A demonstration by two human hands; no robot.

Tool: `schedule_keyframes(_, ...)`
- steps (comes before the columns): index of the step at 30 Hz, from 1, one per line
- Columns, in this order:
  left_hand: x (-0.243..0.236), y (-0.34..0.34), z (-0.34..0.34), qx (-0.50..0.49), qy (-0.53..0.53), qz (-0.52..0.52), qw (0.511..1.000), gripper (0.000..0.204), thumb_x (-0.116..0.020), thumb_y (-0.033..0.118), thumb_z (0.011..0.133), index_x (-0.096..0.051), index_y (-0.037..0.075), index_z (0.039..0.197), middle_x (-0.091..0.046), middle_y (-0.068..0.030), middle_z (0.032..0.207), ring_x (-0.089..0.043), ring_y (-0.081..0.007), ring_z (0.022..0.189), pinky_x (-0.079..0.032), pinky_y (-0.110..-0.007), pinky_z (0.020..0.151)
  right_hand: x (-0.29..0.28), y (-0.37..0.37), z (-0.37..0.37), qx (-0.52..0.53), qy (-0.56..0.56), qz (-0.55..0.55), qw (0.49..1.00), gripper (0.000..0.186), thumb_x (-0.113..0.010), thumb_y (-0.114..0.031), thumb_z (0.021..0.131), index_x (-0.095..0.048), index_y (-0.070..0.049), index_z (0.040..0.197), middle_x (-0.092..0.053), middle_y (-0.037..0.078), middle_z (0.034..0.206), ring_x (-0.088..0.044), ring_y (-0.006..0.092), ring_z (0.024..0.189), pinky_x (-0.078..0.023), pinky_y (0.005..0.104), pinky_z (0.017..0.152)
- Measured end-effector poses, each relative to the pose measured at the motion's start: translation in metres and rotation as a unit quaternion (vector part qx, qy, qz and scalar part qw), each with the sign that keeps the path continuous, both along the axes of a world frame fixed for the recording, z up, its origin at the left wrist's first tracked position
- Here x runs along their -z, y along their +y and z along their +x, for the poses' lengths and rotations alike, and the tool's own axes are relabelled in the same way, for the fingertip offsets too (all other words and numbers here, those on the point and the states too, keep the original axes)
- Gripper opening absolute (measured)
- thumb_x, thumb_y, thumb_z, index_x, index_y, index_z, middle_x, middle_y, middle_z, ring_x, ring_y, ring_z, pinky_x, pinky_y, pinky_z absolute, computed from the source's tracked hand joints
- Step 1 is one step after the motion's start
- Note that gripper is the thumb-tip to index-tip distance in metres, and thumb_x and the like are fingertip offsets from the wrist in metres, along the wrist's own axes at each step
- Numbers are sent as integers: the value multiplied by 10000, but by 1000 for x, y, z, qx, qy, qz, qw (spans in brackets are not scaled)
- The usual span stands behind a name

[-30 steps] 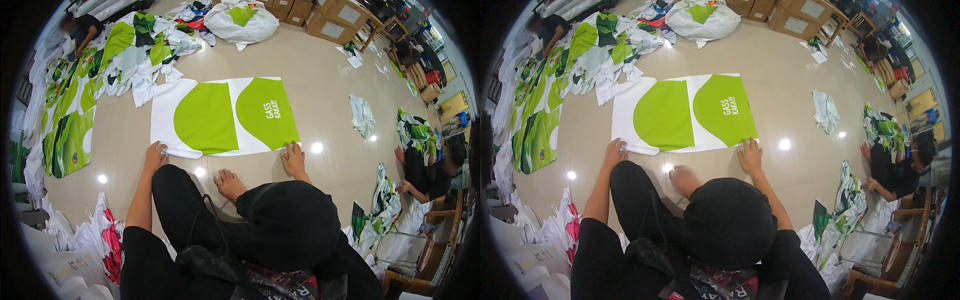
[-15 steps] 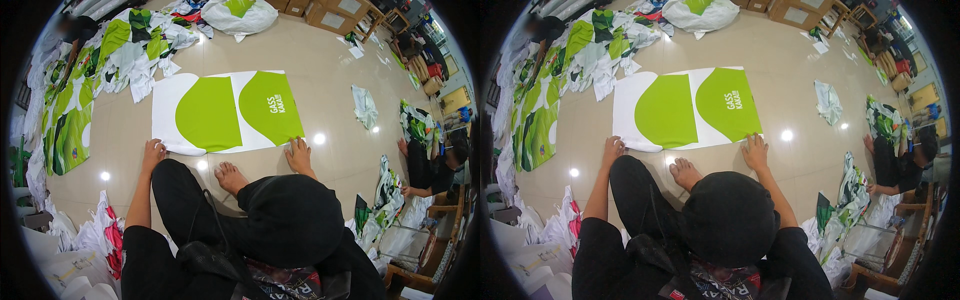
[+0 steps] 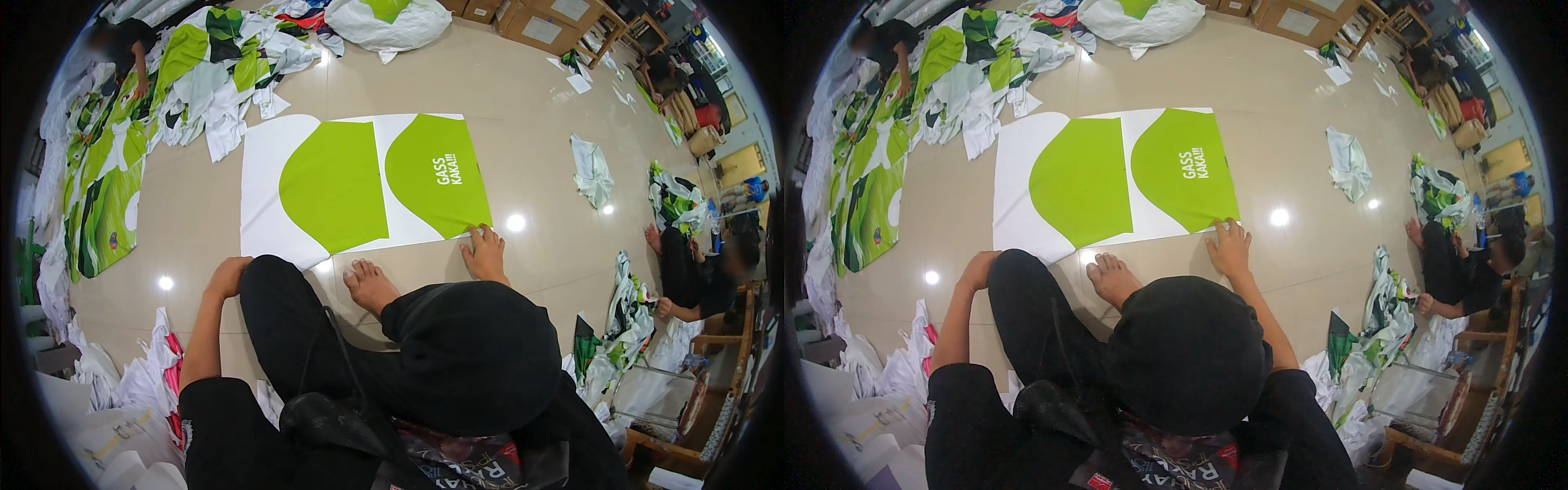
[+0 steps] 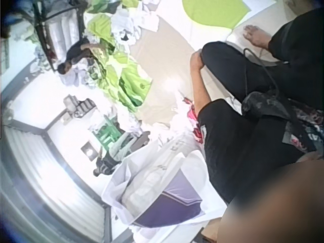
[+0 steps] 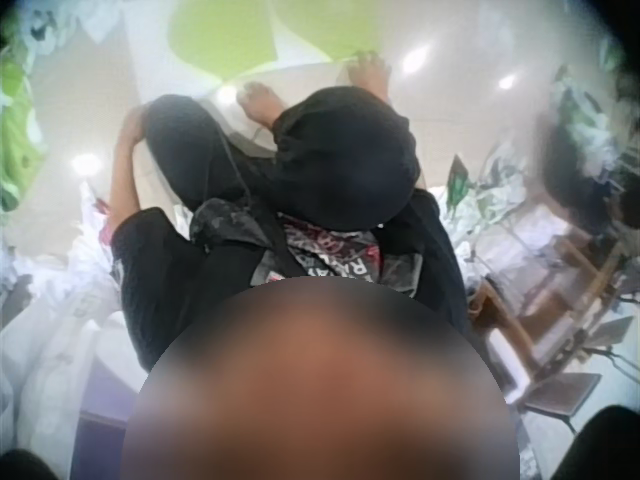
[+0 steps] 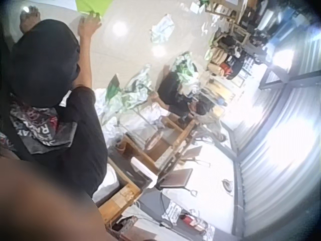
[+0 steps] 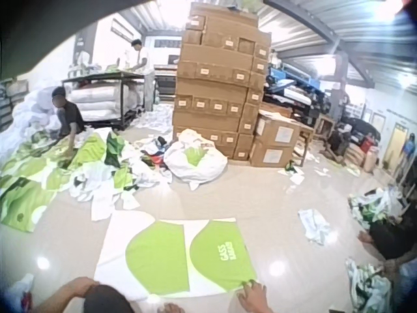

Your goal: The person sits on the floor and uses scissors to cut a large piece of white fabric with a green printed design. They trim the edges and cut along the printed lines to separate the green sections from the white background.

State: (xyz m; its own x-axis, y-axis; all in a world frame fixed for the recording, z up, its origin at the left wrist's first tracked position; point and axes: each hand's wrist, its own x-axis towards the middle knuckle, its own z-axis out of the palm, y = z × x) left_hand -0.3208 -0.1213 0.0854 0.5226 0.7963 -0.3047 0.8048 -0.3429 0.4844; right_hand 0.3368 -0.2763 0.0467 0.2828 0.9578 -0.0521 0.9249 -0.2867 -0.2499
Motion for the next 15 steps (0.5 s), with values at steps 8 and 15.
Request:
schedule_keyframes(8, 41, 19, 21, -101, -79, 170, 977, 590, -839, 312, 948, -653, 79, 1457, -588, -230, 1577, -542, -444, 1452, -469, -499, 1196, -5, -3, 1, 12, -2, 1, 1000, 677, -768, -370, 1005, -591, -85, 1593, -501, 257, 1641, -439, 436, 1553, -298, 684, 1267)
schedule_keyframes(15, 75, 7, -13, -123, 3, 140, 982, 721, -799, 387, 953, -583, 123, 1588, -498, -201, 1682, -451, -432, 1558, -387, -524, 1288, -2, -8, -80, -95, 36, -38, 994, 567, -605, -338, 1092, -511, -65, 1580, -507, 290, 1626, -470, 458, 1529, -362, 637, 1238)
